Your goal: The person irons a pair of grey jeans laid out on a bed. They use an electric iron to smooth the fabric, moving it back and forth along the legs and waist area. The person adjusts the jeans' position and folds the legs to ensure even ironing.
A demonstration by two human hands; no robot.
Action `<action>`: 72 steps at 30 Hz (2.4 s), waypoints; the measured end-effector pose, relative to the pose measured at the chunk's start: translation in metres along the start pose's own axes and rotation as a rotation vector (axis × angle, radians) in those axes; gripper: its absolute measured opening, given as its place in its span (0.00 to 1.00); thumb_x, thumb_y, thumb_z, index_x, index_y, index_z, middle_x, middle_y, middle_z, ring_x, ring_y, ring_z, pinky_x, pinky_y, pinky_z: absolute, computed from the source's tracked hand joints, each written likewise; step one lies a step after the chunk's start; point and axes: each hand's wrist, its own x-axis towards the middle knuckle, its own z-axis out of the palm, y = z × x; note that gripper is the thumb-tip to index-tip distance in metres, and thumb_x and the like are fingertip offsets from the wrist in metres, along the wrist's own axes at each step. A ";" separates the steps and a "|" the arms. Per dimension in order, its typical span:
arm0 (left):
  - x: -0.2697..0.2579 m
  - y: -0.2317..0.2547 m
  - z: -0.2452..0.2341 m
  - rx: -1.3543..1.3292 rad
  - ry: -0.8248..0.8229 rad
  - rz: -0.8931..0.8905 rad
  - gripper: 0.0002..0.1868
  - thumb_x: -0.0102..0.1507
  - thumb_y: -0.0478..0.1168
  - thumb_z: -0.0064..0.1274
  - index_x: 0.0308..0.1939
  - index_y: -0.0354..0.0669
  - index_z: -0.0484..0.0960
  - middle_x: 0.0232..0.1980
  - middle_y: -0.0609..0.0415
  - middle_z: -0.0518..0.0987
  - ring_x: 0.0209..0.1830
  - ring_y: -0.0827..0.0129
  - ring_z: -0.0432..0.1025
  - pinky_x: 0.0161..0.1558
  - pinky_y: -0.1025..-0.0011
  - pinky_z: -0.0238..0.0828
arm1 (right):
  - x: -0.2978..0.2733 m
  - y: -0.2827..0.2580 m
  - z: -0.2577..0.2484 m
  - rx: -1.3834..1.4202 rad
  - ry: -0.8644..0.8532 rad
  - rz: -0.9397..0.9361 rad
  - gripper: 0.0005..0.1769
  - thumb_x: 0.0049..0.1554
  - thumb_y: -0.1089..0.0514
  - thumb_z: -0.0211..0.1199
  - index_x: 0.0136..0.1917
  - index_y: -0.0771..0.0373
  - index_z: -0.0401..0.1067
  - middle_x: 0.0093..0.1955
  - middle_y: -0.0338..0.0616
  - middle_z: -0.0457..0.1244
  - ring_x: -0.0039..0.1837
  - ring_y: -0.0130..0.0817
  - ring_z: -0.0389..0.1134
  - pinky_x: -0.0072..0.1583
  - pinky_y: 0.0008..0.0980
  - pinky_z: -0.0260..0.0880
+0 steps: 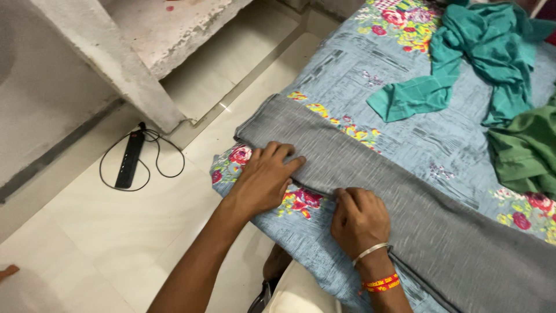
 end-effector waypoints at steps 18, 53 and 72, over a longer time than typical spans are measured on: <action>0.023 -0.084 0.005 0.470 0.421 0.081 0.13 0.61 0.36 0.53 0.49 0.44 0.83 0.54 0.57 0.79 0.57 0.64 0.71 0.56 0.61 0.66 | 0.004 -0.013 0.003 0.020 -0.005 -0.072 0.12 0.56 0.65 0.63 0.54 0.62 0.76 0.46 0.46 0.63 0.49 0.46 0.65 0.51 0.43 0.66; -0.011 0.121 0.067 0.195 0.054 0.538 0.16 0.58 0.41 0.49 0.48 0.42 0.82 0.51 0.50 0.79 0.52 0.59 0.72 0.53 0.56 0.69 | -0.112 0.007 -0.105 -0.080 0.049 0.342 0.16 0.49 0.68 0.63 0.52 0.61 0.77 0.50 0.45 0.66 0.54 0.47 0.66 0.56 0.46 0.64; -0.010 0.213 0.112 0.151 -0.088 0.525 0.11 0.60 0.40 0.51 0.43 0.41 0.82 0.44 0.51 0.79 0.49 0.59 0.72 0.49 0.58 0.70 | -0.158 0.038 -0.133 -0.116 0.085 0.420 0.13 0.52 0.68 0.64 0.51 0.60 0.77 0.50 0.43 0.66 0.56 0.44 0.65 0.59 0.44 0.63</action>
